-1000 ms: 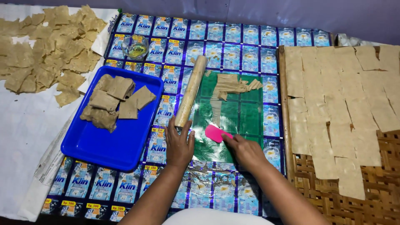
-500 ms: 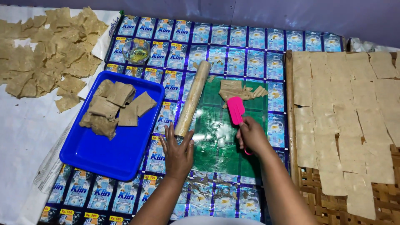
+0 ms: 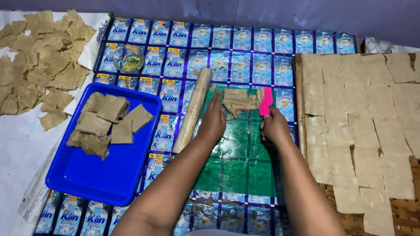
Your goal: Preparing and flattening dough for snacks using a rolling pin and scraper.
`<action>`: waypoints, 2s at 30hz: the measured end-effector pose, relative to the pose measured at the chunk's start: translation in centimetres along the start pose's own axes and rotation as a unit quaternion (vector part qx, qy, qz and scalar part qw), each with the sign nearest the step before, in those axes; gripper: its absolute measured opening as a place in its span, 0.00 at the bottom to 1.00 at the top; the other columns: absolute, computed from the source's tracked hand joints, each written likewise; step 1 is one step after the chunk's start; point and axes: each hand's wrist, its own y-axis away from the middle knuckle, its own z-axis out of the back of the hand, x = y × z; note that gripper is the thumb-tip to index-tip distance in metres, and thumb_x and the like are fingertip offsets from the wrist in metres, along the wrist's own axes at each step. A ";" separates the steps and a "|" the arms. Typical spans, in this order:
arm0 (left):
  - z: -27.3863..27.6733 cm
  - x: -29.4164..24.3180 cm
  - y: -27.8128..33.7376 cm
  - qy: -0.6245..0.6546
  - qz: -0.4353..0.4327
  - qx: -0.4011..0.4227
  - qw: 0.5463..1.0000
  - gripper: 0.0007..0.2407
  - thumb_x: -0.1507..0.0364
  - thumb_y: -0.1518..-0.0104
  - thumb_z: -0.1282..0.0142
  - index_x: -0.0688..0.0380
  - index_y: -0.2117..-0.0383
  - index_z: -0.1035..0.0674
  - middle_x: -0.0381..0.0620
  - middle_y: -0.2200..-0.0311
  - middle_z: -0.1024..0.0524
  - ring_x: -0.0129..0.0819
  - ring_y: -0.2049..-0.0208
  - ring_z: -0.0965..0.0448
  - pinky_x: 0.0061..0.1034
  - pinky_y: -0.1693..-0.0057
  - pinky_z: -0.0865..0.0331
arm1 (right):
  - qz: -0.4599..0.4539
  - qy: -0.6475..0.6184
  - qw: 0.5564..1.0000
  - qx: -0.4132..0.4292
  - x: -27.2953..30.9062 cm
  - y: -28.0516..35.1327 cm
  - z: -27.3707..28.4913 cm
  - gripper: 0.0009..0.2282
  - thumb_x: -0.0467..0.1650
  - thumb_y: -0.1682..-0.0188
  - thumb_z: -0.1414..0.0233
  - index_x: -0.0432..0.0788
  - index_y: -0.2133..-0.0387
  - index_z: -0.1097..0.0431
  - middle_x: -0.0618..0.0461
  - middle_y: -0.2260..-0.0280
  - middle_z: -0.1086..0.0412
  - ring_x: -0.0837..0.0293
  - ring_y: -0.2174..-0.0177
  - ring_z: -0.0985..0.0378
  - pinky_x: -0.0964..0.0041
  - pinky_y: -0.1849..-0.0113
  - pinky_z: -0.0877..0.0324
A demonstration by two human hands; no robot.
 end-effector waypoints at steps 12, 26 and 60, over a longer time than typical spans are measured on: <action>-4.4 6.2 -8.3 -0.069 -0.068 0.020 0.995 0.16 0.71 0.42 0.43 0.45 0.47 0.20 0.44 0.57 0.26 0.47 0.50 0.26 0.38 0.39 0.35 | 0.021 0.193 0.981 -0.004 0.9 -0.1 1.9 0.17 0.35 0.41 0.59 0.62 0.39 0.34 0.40 0.57 0.24 0.32 0.52 0.24 0.36 0.52 0.29; -0.5 0.0 2.5 0.012 -0.090 0.033 0.995 0.05 0.74 0.40 0.42 0.44 0.62 0.20 0.41 0.46 0.26 0.49 0.38 0.29 0.42 0.39 0.28 | 0.047 0.264 0.963 0.023 -1.0 7.1 1.9 0.18 0.39 0.45 0.53 0.78 0.42 0.33 0.47 0.60 0.27 0.38 0.55 0.23 0.42 0.54 0.25; 6.7 -0.7 0.4 -0.213 -0.120 0.189 0.951 0.26 0.57 0.47 0.36 0.37 0.41 0.29 0.50 0.56 0.25 0.54 0.48 0.24 0.46 0.44 0.29 | 0.415 0.369 0.805 -0.209 0.9 -2.8 1.1 0.19 0.44 0.40 0.59 0.53 0.77 0.32 0.58 0.76 0.34 0.53 0.69 0.23 0.55 0.67 0.29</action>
